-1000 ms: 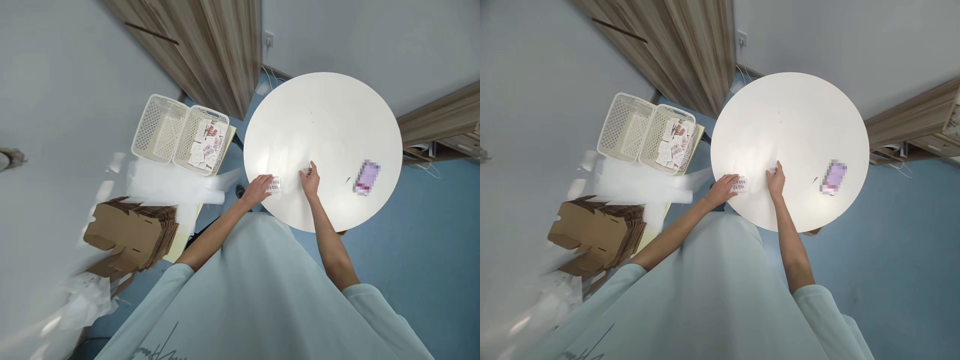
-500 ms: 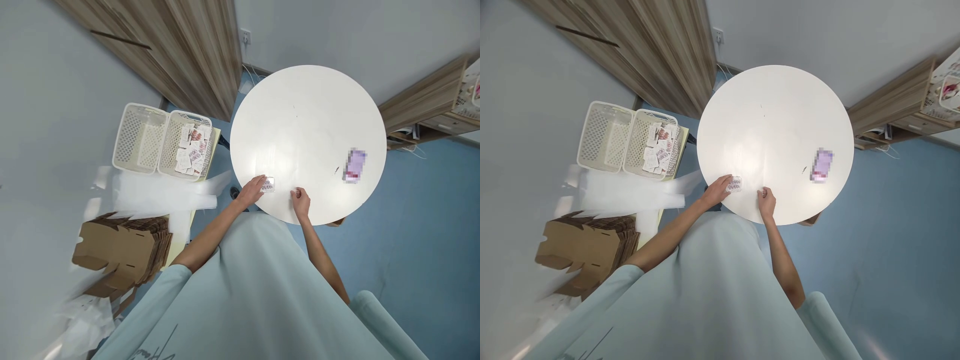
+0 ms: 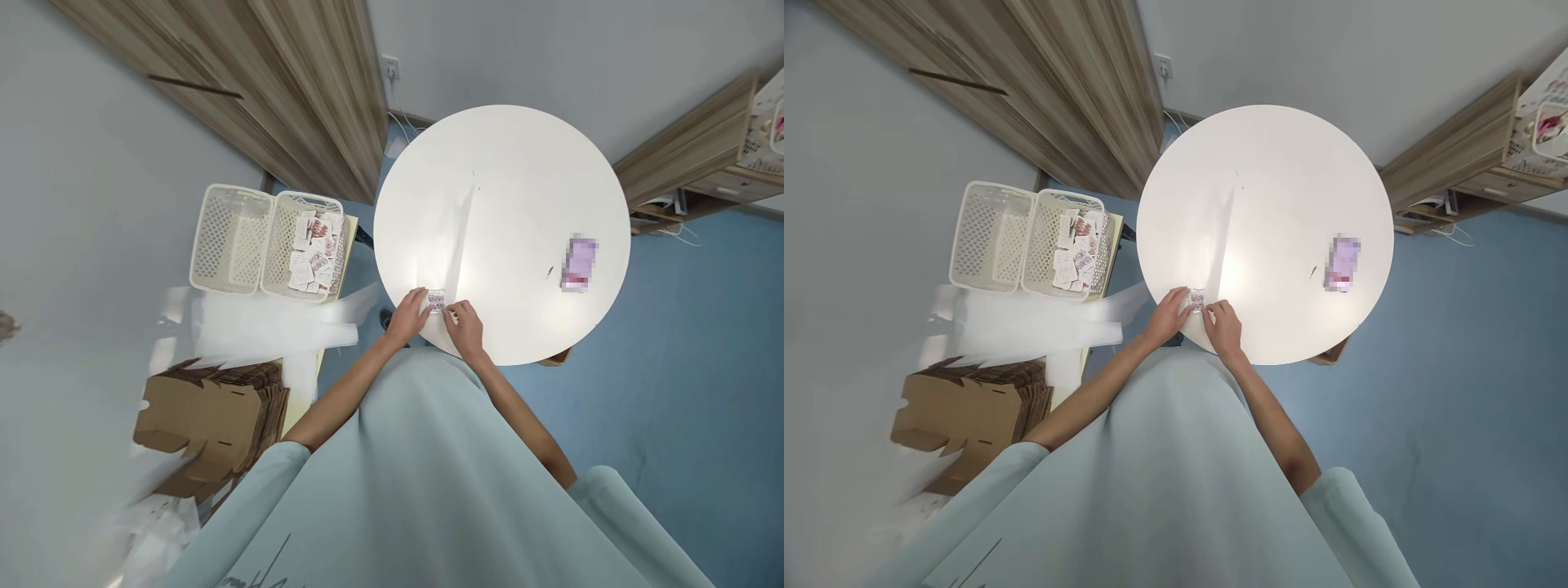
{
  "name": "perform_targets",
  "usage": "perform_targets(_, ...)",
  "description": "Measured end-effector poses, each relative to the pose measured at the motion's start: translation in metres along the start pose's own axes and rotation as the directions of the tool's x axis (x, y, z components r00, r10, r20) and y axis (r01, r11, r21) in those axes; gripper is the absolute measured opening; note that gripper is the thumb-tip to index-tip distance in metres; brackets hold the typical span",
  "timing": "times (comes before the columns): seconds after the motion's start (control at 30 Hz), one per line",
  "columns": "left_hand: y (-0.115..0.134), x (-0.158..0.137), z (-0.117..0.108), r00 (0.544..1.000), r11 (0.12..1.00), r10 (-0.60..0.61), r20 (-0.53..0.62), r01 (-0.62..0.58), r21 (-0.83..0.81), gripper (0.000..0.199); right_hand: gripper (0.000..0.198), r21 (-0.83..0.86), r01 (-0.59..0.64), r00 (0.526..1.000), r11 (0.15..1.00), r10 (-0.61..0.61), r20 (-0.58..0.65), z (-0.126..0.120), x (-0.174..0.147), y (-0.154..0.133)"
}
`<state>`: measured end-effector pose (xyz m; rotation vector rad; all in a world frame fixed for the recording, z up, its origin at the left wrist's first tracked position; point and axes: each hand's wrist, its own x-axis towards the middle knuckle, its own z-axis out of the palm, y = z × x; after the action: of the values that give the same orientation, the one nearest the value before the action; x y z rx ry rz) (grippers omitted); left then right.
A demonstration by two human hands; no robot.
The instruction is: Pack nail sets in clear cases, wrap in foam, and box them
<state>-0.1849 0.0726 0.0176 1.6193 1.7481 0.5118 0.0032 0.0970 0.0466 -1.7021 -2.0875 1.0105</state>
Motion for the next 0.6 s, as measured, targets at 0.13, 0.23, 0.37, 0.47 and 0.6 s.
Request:
perform_targets(0.13, 0.007, -0.001, -0.006, 0.959, 0.951, -0.283, -0.004, 0.280, -0.133, 0.041, 0.030, -0.061, 0.070, 0.991, 0.996, -0.063, 0.120, 0.019, 0.011, -0.007)
perform_targets(0.23, 0.007, 0.004, -0.006, 0.923, 0.909, -0.385, 0.027, 0.384, -0.163, 0.039, 0.029, -0.098, 0.091, 0.978, 0.991, -0.071, 0.197, 0.032, 0.016, -0.008)
perform_targets(0.37, 0.002, 0.013, -0.001, 0.895, 0.888, -0.446, 0.027, 0.446, -0.109, 0.025, 0.031, -0.139, 0.111, 0.966, 0.984, -0.073, 0.250, 0.043, 0.017, -0.008)
perform_targets(0.47, -0.003, 0.016, 0.003, 0.888, 0.884, -0.460, 0.020, 0.459, -0.091, 0.016, 0.028, -0.141, 0.131, 0.961, 0.981, -0.091, 0.260, 0.045, 0.014, -0.008)
perform_targets(0.6, -0.009, 0.018, 0.006, 0.884, 0.878, -0.467, 0.024, 0.467, -0.109, 0.017, 0.028, -0.083, 0.092, 0.979, 0.992, -0.075, 0.188, 0.037, 0.011, -0.001)
